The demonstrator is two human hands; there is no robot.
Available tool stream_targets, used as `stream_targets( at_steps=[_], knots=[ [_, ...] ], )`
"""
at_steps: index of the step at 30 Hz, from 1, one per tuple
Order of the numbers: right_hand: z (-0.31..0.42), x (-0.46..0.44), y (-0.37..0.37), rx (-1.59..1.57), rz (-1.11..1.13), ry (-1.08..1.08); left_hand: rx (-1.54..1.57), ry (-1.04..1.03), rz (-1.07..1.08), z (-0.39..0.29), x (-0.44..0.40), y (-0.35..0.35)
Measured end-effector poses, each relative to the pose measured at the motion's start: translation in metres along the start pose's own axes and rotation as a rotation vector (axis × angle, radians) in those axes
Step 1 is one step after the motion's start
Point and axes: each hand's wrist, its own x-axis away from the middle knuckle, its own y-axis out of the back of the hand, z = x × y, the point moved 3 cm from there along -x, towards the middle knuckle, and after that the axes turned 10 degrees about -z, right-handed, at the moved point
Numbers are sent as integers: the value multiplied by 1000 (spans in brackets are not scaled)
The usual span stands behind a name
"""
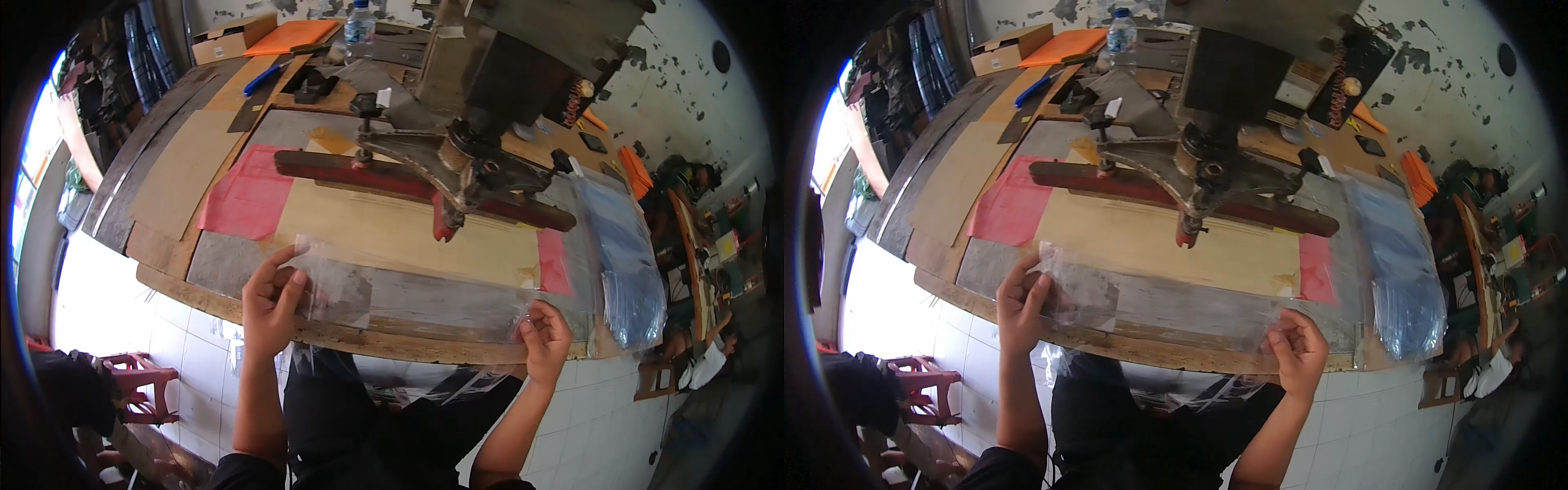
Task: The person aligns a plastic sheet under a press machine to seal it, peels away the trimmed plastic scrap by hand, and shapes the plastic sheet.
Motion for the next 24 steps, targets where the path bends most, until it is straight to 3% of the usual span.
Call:
stream_targets(
  at_steps=[11,24],
  knots=[
    [-10,2,11,-101,58,-7,62,-108,168,-6,0,-2],
    [0,0,7,-118,106,92,93,-105,181,-7,1,-4]
  ],
)
